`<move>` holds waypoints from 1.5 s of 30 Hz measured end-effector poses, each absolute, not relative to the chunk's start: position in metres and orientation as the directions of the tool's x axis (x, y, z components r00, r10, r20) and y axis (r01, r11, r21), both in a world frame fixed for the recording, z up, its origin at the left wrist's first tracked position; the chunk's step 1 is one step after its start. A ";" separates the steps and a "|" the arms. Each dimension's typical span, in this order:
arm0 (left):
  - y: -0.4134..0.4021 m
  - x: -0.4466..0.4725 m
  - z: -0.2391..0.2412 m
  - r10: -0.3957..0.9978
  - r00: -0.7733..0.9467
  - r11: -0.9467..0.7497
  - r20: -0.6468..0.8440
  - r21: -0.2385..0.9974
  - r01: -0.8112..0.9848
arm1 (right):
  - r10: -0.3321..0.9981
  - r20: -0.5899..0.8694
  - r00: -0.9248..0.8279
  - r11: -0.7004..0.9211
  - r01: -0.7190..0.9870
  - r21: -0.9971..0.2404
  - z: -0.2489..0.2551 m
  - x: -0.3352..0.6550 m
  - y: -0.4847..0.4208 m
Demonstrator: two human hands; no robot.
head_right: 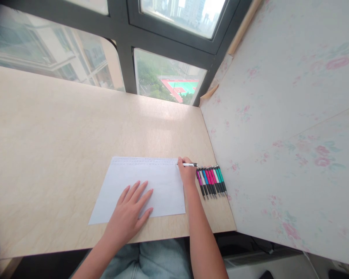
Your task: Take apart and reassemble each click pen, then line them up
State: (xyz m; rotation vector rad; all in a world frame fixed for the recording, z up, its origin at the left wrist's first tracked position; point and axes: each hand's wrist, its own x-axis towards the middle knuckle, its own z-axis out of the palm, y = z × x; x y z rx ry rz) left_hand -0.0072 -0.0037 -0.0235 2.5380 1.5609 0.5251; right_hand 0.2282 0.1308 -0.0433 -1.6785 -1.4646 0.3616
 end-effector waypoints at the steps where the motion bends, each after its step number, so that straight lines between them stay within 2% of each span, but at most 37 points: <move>1: -0.004 -0.007 -0.024 0.882 0.410 -0.464 0.233 0.274 0.842 | 0.912 0.309 0.270 0.054 0.667 -0.743 -0.043 0.228 0.131; 26: -0.004 -0.007 -0.022 0.879 0.423 -0.469 0.219 0.243 0.849 | 0.908 0.334 0.254 0.058 0.712 -0.700 -0.045 0.228 0.131; 45: -0.003 -0.007 -0.021 0.883 0.416 -0.464 0.215 0.281 0.840 | 0.903 0.350 0.250 0.062 0.731 -0.680 -0.043 0.228 0.130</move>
